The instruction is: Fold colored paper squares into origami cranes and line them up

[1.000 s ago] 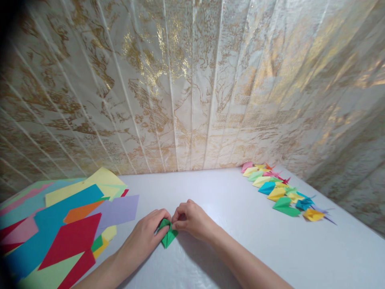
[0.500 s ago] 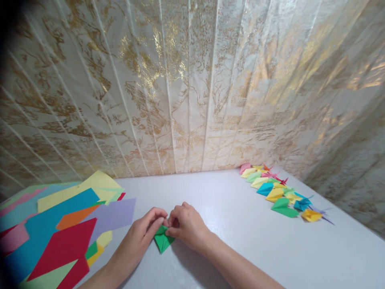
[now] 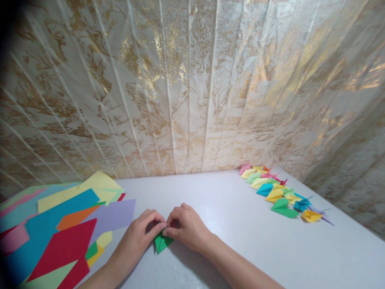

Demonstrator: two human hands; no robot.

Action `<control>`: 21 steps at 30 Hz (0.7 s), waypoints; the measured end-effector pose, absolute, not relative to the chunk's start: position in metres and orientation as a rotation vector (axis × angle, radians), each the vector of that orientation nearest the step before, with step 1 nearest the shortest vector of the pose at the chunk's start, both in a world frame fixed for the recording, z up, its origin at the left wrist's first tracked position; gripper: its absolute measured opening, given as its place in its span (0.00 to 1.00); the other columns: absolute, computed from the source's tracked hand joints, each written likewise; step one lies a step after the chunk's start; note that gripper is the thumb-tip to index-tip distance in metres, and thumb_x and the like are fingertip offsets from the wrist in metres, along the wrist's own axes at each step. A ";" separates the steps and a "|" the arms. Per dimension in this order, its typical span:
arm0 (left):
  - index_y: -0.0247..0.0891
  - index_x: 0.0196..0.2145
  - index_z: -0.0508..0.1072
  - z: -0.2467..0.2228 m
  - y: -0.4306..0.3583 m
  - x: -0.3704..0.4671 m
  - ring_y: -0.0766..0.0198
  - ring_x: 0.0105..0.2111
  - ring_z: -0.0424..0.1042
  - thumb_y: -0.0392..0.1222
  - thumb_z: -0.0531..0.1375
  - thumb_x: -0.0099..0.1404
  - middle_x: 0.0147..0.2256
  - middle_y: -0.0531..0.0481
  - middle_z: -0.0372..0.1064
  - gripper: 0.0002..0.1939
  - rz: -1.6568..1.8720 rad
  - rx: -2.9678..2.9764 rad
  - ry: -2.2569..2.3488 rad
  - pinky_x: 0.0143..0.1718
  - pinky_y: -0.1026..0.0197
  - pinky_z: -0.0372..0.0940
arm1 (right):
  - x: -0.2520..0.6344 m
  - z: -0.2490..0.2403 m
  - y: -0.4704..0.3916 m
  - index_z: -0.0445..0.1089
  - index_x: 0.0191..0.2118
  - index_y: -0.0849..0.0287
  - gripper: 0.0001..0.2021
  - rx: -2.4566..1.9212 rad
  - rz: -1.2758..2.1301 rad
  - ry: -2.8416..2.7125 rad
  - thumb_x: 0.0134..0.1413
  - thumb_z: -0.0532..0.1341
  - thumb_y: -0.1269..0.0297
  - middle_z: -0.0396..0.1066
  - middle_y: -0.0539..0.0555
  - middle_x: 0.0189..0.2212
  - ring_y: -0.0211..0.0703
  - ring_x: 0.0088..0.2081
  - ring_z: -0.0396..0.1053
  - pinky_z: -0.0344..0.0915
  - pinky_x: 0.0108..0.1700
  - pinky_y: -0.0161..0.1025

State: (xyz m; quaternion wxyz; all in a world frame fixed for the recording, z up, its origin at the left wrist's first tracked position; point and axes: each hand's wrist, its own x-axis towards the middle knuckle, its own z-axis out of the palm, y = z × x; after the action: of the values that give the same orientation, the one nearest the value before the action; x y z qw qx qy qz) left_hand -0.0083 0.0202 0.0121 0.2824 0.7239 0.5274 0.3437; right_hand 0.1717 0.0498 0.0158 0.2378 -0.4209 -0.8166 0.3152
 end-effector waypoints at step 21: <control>0.33 0.41 0.73 0.023 0.006 0.011 0.58 0.31 0.76 0.48 0.66 0.54 0.32 0.47 0.77 0.20 0.950 1.068 1.058 0.31 0.61 0.70 | 0.167 0.014 0.038 0.69 0.44 0.59 0.13 -0.920 0.485 -2.181 0.52 0.56 0.72 0.69 0.50 0.27 0.40 0.28 0.63 0.59 0.33 0.35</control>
State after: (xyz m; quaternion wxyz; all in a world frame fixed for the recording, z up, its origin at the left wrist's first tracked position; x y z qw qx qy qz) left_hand 0.0114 0.0056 0.0234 0.6301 0.4662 0.4619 0.4149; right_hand 0.1671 0.0383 0.0143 0.3550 -0.3559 -0.8438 0.1876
